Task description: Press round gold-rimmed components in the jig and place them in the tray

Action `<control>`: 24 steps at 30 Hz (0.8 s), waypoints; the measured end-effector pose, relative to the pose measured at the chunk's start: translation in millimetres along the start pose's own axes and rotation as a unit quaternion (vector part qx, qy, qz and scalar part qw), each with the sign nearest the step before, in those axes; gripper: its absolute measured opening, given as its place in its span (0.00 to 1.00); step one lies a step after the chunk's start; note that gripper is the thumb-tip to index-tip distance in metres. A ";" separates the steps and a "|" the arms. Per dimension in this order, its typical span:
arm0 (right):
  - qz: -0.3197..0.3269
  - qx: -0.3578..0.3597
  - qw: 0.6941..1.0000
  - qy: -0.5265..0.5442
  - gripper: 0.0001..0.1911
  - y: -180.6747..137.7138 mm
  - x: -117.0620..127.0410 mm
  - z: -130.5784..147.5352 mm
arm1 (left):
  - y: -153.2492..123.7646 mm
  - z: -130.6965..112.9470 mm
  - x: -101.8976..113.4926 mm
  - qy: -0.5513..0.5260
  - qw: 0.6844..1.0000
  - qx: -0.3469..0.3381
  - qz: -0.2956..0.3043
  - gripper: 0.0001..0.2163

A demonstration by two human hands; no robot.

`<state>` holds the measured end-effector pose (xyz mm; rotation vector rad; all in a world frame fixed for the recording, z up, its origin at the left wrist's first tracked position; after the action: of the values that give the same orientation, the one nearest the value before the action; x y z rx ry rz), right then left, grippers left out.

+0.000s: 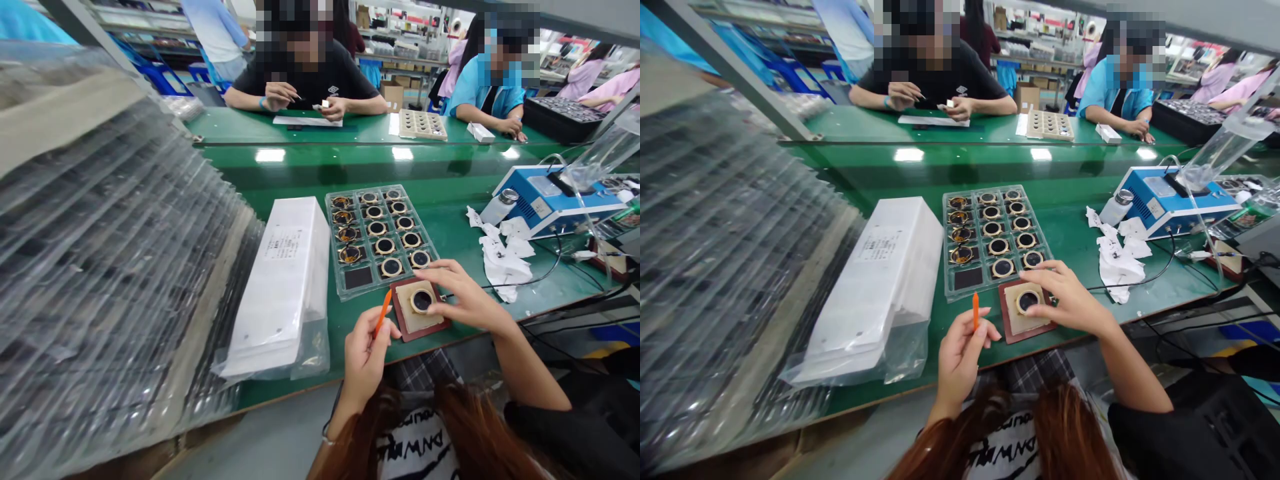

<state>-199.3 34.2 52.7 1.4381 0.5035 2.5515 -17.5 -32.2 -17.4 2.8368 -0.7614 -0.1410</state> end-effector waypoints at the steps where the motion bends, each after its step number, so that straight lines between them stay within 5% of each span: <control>1: -0.016 -0.005 1.000 -0.008 0.22 5.4 6.1 0.9 | -0.4 0.4 0.7 -0.005 1.000 -0.002 -0.003 0.12; 5: -0.068 -0.055 0.990 -0.107 0.23 35.0 15.5 4.9 | -2.3 2.6 3.2 -0.032 0.999 -0.012 -0.018 0.11; 11: 0.040 -0.063 0.979 -0.192 0.26 66.2 -44.9 17.6 | -2.2 2.1 7.3 -0.049 0.997 -0.024 -0.050 0.11; 15: 0.054 -0.073 0.978 -0.189 0.27 64.1 -73.5 15.6 | -2.3 2.9 10.1 -0.049 0.997 -0.020 -0.059 0.12; 24: 0.056 -0.063 0.979 -0.188 0.28 60.2 -67.5 23.6 | -0.1 19.5 22.4 -0.038 0.991 0.078 -0.099 0.18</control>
<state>-142.9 -37.6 32.6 1.8842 0.2031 2.2562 -0.9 -46.7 -37.3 3.0685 -0.5255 -0.2298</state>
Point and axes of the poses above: each hand's wrist, its own y-axis towards the middle knuckle, its own x-axis out of the back of the hand, z = x × y, the point moved 7 cm from there along y, towards the middle knuckle, and after that the axes turned 4 degrees about -z, right-handed, at the moved point
